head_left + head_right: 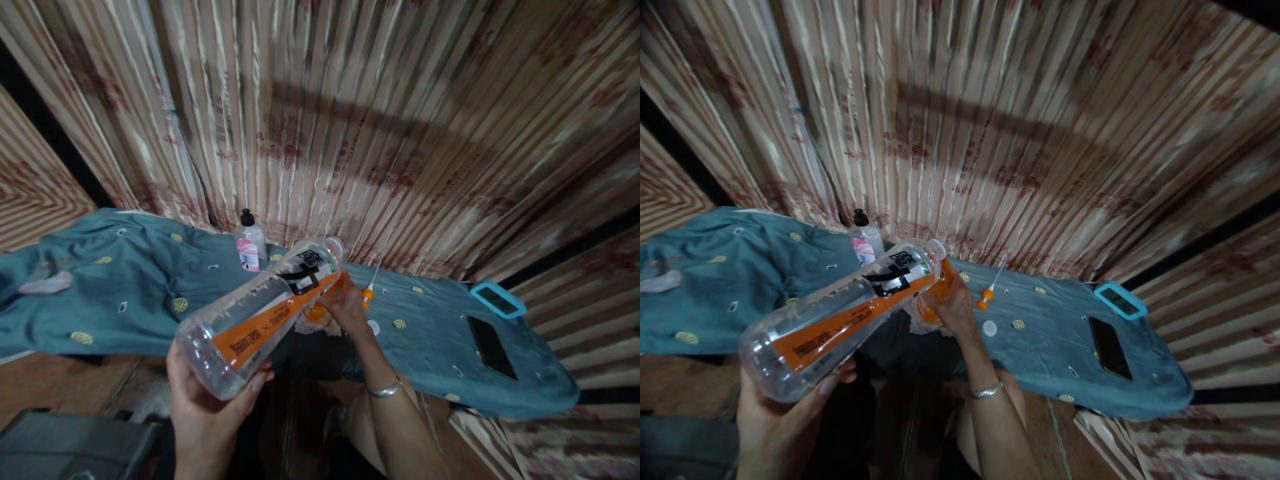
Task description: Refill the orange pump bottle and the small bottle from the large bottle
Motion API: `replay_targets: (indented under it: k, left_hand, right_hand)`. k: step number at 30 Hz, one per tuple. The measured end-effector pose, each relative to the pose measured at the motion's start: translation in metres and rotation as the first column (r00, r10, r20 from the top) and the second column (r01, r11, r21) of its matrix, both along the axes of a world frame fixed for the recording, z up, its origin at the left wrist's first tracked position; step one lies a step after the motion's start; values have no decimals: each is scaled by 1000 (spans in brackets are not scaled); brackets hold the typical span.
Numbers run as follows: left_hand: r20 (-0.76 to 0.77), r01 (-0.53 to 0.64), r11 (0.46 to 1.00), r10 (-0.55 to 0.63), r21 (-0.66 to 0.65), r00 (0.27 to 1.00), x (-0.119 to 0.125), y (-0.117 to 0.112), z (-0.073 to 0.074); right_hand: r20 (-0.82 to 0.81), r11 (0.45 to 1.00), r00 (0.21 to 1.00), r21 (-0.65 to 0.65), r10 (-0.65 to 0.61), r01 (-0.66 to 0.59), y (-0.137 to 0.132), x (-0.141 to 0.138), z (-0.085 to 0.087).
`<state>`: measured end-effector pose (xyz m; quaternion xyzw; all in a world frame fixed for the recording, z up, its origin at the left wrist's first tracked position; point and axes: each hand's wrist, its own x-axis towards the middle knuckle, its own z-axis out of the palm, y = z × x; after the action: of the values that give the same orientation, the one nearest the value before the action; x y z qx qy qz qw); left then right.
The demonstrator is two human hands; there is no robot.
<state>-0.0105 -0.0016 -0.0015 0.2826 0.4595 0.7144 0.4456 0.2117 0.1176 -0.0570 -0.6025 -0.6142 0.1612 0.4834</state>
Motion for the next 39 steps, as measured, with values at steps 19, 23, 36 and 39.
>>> replay_targets:
  k: [19, 23, 36, 39]
  left_hand:
    - [-14, -5, 1000, 5, -4, 1000, -1, 0, -2]
    - [2, -10, 1000, 10, 3, 1000, 0, 0, 0]
    - [-65, 27, 999, -30, -47, 997, -4, -1, 1]
    - [-62, 30, 998, -33, -48, 998, -4, -1, 1]
  right_hand:
    - [13, 1000, 1000, -15, -18, 18, 0, -1, 0]
    - [15, 1000, 1000, -21, -20, 21, -1, -1, 1]
    - [9, 999, 1000, -40, -7, 7, -2, 0, 4]
    - [-6, 999, 1000, -38, -4, 4, -2, -1, 4]
